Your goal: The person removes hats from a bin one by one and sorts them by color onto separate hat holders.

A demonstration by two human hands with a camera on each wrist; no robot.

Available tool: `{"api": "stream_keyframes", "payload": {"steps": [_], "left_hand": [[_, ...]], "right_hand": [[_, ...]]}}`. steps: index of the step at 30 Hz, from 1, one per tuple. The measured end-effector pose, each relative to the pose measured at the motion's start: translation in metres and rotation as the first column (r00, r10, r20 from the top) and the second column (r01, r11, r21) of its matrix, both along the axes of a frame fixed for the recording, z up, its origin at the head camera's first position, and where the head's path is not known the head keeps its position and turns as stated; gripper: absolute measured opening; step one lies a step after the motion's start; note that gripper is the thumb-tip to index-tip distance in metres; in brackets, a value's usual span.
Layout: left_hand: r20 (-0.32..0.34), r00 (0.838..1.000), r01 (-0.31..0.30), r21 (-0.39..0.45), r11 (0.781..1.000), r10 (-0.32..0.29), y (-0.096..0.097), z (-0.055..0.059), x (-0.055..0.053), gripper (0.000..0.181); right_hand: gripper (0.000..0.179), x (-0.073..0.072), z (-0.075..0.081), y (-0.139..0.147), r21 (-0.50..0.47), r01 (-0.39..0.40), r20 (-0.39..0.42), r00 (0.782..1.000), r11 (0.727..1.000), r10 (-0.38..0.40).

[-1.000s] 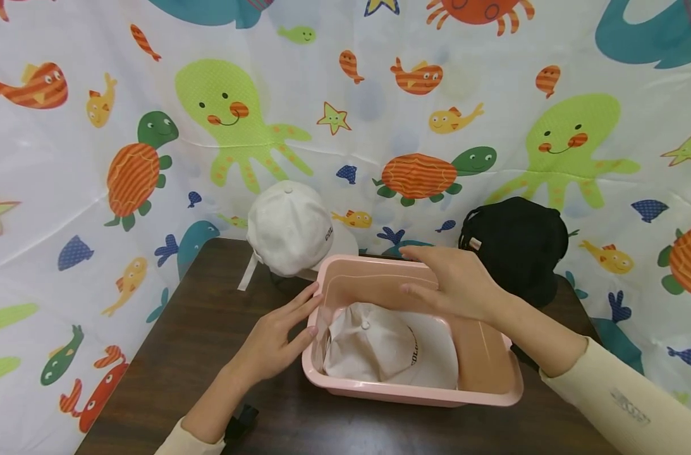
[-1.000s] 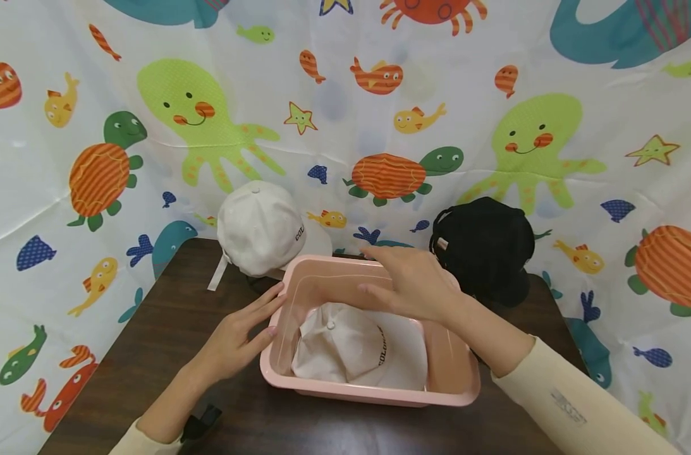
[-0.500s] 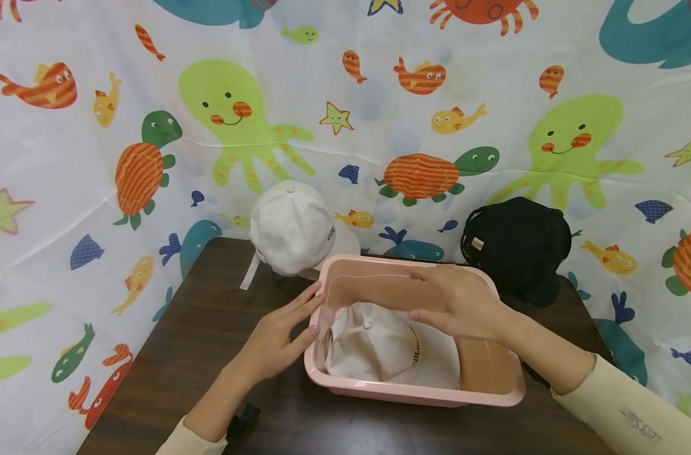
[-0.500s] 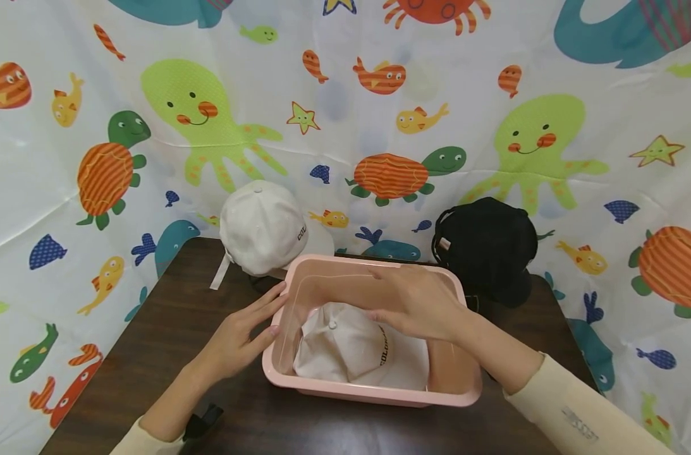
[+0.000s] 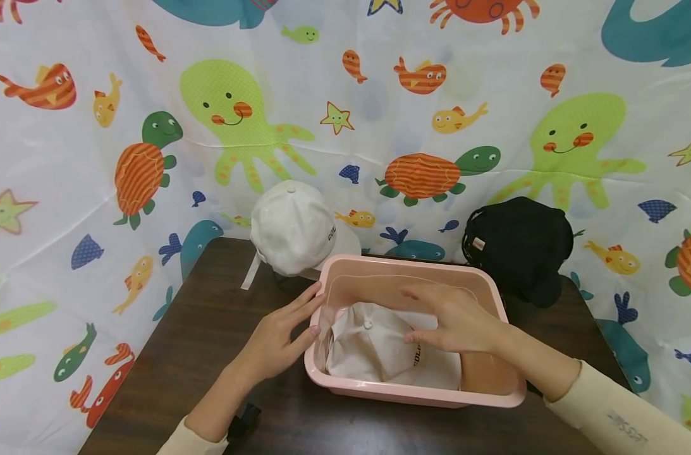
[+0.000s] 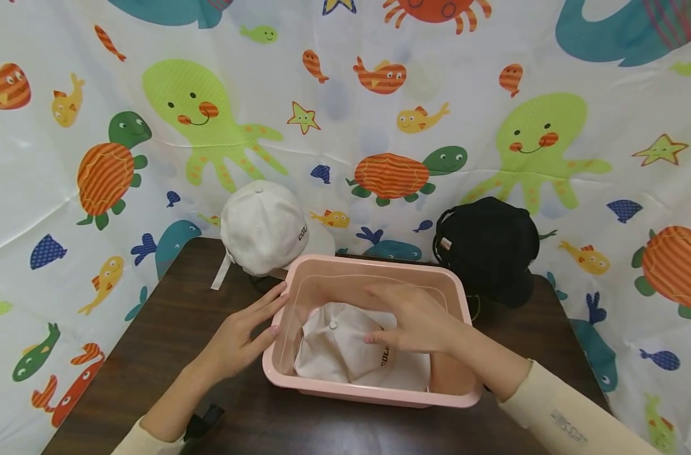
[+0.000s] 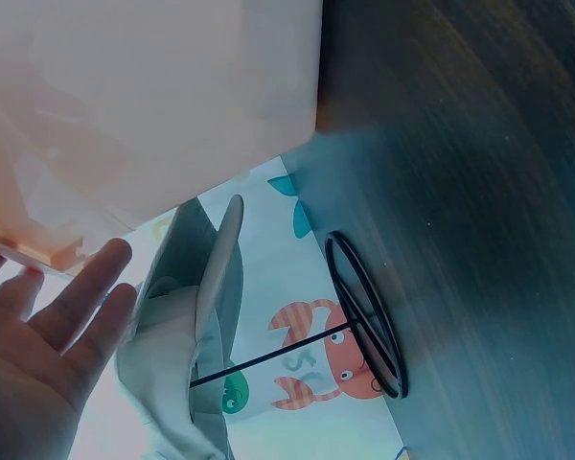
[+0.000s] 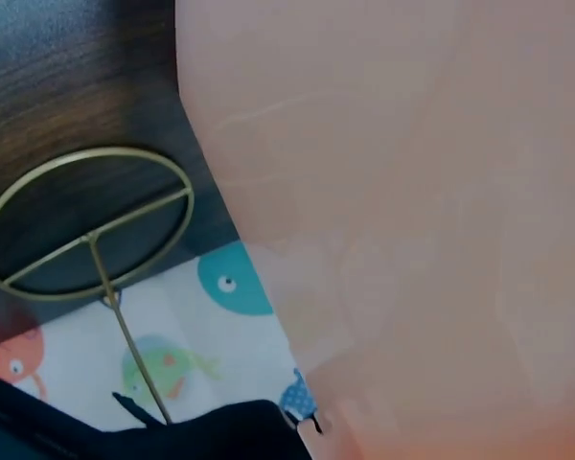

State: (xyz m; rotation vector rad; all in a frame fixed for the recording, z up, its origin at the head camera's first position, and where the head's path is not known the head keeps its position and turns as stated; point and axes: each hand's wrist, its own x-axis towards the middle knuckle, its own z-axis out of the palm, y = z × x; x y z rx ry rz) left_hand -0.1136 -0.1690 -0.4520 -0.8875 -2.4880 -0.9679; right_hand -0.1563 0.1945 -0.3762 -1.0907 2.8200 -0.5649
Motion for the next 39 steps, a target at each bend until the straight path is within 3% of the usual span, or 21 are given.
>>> {"api": "stream_keyframes", "payload": {"steps": [19,31,39], "left_hand": [[0.001,1.0,0.005,0.0,1.0,-0.005,0.0,-0.001,-0.001,0.055],[0.008,1.0,0.005,-0.003,1.0,-0.005,0.001,-0.001,-0.001,0.055],[0.018,1.0,-0.001,-0.01,1.0,0.001,0.001,0.0,-0.001,0.055]], "right_hand": [[0.07,-0.002,-0.02,-0.008,-0.026,-0.092,0.107,0.99,0.995,0.095],[0.069,-0.005,-0.036,-0.009,-0.155,-0.078,0.254,0.96,0.985,0.116],[0.054,-0.006,-0.042,-0.012,-0.179,-0.108,0.261,0.953,0.978,0.153]]}}
